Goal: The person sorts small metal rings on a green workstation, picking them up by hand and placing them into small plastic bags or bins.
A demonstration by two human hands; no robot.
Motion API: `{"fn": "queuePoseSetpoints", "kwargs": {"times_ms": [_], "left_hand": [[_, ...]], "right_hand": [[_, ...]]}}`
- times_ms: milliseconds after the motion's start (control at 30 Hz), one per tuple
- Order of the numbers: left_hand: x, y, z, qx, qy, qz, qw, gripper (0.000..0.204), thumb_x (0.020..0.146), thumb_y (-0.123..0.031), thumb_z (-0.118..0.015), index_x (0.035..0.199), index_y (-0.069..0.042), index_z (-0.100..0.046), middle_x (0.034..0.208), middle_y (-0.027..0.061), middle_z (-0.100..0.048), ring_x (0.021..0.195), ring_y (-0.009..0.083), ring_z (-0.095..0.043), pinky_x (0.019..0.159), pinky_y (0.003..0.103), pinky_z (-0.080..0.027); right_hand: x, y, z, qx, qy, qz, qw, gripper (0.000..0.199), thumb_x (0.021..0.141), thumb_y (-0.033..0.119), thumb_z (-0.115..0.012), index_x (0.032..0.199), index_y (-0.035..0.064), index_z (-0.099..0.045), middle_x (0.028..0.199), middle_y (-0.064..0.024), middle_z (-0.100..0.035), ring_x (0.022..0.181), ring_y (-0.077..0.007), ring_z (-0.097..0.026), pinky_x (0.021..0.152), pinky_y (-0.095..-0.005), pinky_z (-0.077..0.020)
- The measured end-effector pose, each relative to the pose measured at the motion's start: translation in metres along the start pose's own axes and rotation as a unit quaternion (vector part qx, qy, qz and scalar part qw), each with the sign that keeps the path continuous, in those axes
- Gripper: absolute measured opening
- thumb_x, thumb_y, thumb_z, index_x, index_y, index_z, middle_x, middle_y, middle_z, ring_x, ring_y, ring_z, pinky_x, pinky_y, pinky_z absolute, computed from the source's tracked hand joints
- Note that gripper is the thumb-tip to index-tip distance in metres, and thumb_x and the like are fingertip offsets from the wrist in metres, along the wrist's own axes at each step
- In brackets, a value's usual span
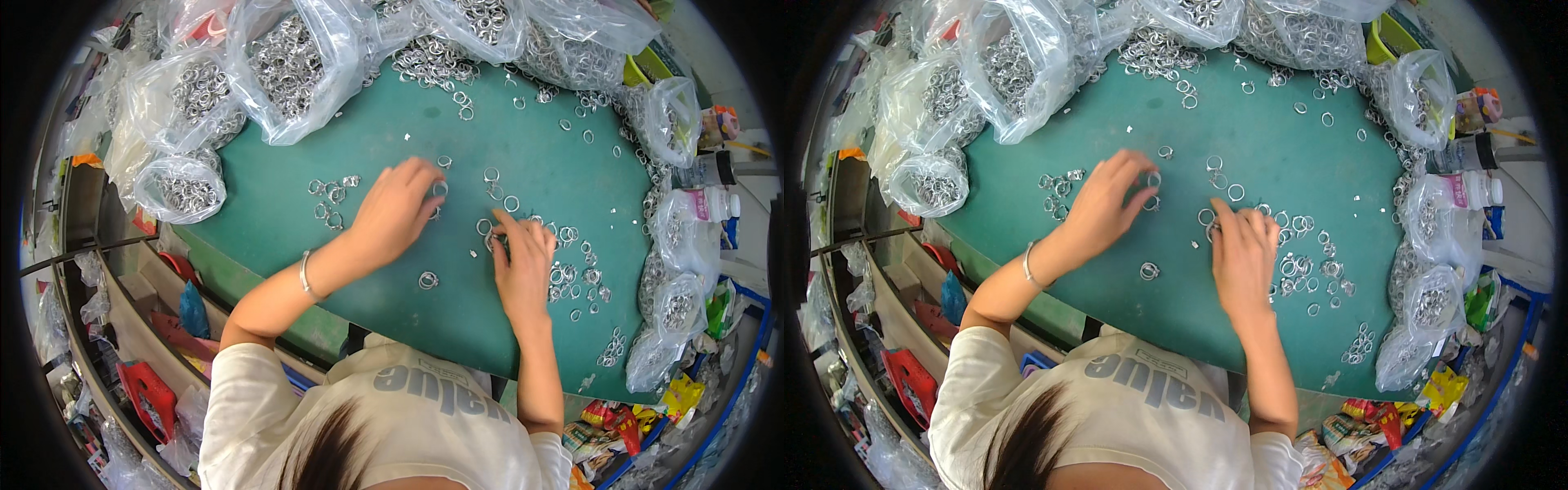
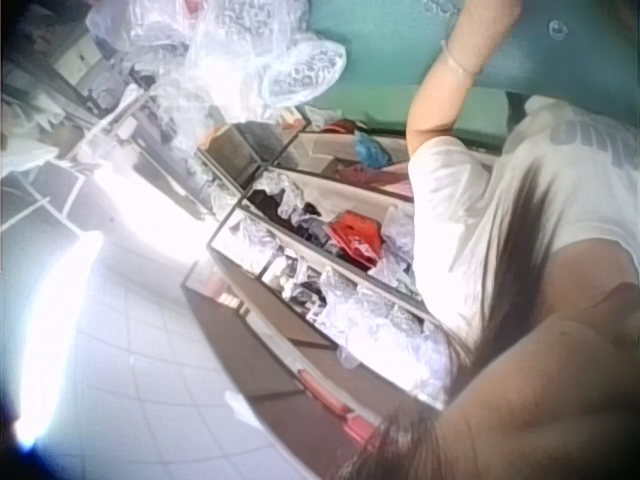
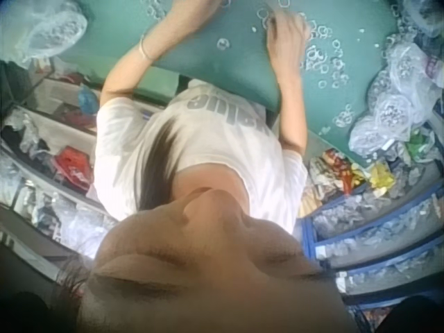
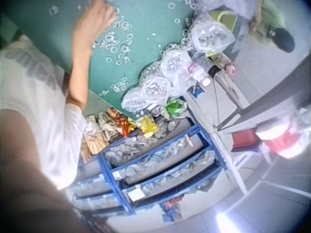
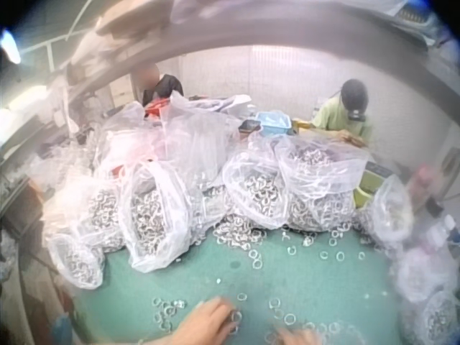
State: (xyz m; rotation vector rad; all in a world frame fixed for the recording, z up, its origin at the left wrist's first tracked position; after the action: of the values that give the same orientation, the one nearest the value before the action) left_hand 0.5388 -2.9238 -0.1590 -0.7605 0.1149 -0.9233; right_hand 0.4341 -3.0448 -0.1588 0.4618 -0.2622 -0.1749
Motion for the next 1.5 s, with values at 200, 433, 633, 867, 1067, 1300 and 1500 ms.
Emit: {"fn": "queuePoseSetpoints", "kwargs": {"times_ms": [200, 433, 633, 867, 1067, 1300, 1500], "left_hand": [[-0.066, -0.035, -0.033, -0.039, 0.133, -0.037, 0.990, 0.029, 0.077, -0.004, -0.063, 0.105, -0.004, -0.054, 0.106, 0.0117, -0.051, 0.094, 0.0294, -0.049, 0.078, 0.037, -0.040], [-0.051, -0.028, -0.014, -0.011, 0.036, -0.007, 0.999, 0.029, 0.077, -0.002, -0.062, 0.105, -0.004, -0.056, 0.110, 0.0129, -0.049, 0.095, 0.0296, -0.048, 0.080, 0.037, -0.039], [-0.017, 0.005, -0.029, -0.004, 0.032, -0.030, 0.999, 0.025, 0.079, 0.002, -0.059, 0.103, -0.001, -0.055, 0.102, 0.0128, -0.049, 0.089, 0.0291, -0.051, 0.077, 0.037, -0.044], [0.012, -0.033, -0.038, -0.031, 0.038, -0.111, 0.993, 0.031, 0.076, -0.004, -0.064, 0.106, -0.003, -0.056, 0.104, 0.0114, -0.050, 0.092, 0.0297, -0.049, 0.078, 0.039, -0.042], [-0.039, -0.066, -0.070, 0.074, 0.200, -0.175, 0.961, 0.029, 0.076, -0.008, -0.063, 0.103, -0.001, -0.058, 0.103, 0.0100, -0.051, 0.093, 0.0244, -0.048, 0.073, 0.035, -0.036], [-0.073, -0.077, -0.066, 0.008, 0.177, -0.149, 0.973, 0.035, 0.075, -0.011, -0.064, 0.107, -0.001, -0.055, 0.104, 0.0108, -0.052, 0.094, 0.0245, -0.048, 0.073, 0.035, -0.035], [-0.084, -0.090, -0.074, 0.012, 0.161, -0.124, 0.979, 0.045, 0.074, -0.011, -0.063, 0.116, -0.001, -0.051, 0.117, 0.0134, -0.047, 0.100, 0.0276, -0.047, 0.078, 0.037, -0.037]], "right_hand": [[-0.011, -0.002, 0.017, 0.011, -0.066, -0.063, 0.996, 0.036, 0.074, -0.002, -0.063, 0.109, 0.0019, -0.057, 0.086, -0.0070, -0.060, 0.087, -0.0242, -0.054, 0.083, -0.0371, -0.0366], [-0.017, 0.011, -0.007, 0.072, 0.010, 0.008, 0.997, 0.031, 0.073, -0.001, -0.064, 0.104, 0.0023, -0.059, 0.084, -0.0077, -0.059, 0.084, -0.0239, -0.053, 0.080, -0.0362, -0.0362], [-0.017, -0.003, 0.011, 0.049, -0.005, -0.017, 0.999, 0.033, 0.070, -0.002, -0.066, 0.102, 0.0050, -0.060, 0.077, -0.0041, -0.060, 0.082, -0.0223, -0.053, 0.083, -0.0365, -0.0351], [-0.005, -0.013, 0.023, 0.077, -0.059, -0.003, 0.995, 0.039, 0.069, 0.002, -0.070, 0.106, 0.0055, -0.059, 0.089, -0.0033, -0.064, 0.088, -0.0221, -0.052, 0.082, -0.0359, -0.0350], [0.023, -0.024, 0.002, 0.003, -0.055, -0.011, 0.998, 0.045, 0.070, -0.001, -0.068, 0.112, 0.0043, -0.054, 0.088, -0.0083, -0.059, 0.085, -0.0248, -0.052, 0.077, -0.0377, -0.0358], [-0.066, 0.012, 0.009, 0.134, 0.076, -0.035, 0.987, 0.047, 0.071, -0.002, -0.067, 0.116, 0.0031, -0.053, 0.090, -0.0120, -0.059, 0.087, -0.0279, -0.053, 0.074, -0.0380, -0.0398], [-0.078, -0.019, 0.020, 0.174, -0.040, -0.131, 0.975, 0.044, 0.072, -0.004, -0.066, 0.114, 0.0014, -0.054, 0.100, -0.0128, -0.062, 0.091, -0.0289, -0.054, 0.081, -0.0389, -0.0425]]}}
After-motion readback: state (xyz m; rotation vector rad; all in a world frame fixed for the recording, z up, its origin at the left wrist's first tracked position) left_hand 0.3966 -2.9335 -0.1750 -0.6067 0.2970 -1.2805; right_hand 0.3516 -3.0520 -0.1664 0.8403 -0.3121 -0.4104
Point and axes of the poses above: each hand's wrist, its own x-axis towards the middle knuckle, its own z-axis out of the back of the hand, y = z × x, the point moved 8 cm from there along x, towards the middle knuckle
